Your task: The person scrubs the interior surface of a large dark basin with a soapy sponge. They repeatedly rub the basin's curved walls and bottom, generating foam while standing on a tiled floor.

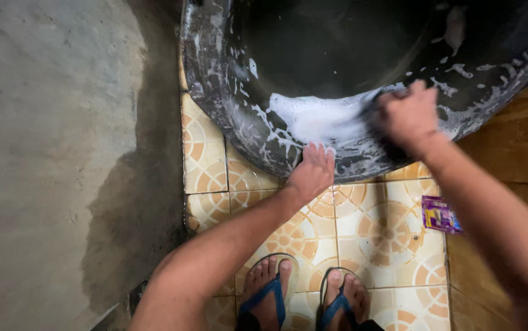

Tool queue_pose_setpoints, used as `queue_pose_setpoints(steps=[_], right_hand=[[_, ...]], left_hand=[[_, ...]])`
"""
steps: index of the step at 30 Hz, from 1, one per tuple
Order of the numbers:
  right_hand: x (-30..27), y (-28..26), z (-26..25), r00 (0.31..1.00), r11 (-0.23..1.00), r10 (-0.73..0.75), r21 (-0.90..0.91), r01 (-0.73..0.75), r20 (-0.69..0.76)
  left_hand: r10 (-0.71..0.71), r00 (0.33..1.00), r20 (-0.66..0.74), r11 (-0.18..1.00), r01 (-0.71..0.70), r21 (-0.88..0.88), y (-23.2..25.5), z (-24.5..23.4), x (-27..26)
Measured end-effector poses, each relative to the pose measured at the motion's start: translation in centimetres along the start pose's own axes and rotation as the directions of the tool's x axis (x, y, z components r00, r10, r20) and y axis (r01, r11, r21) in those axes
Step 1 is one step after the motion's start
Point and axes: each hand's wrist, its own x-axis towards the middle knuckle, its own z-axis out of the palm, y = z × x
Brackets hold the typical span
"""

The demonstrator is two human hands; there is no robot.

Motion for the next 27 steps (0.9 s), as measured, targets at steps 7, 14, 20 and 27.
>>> queue_pose_setpoints(steps=[7,14,20,27], right_hand=[[0.8,-6.9,2.7,0.982,0.945,0.084,0.326,-0.024,-0.172],[-0.5,-0.7,0.1,0.999,1.0,-0.019,0.0,0.019,0.034],[0.3,-5.2,0.8,0.993,0.996,0.006,0.087,0.004,-0.116],[-1.3,-3.3,-0.1,0.984,0.911,-0.175,0.382,0.154,0.021]], left_hand=[[-0.003,1.0,0.006,1.0,0.004,-0.006,-0.1,0.0,0.1],[0.03,0.997,0.072,0.999,-0.029,-0.018,0.0,-0.5,-0.2],[0.014,0.997,0.07,1.0,-0.012,-0.017,0.2,-0.4,0.2],[0.019,0.997,0.077,1.0,-0.019,0.007,0.1,-0.7,0.1]])
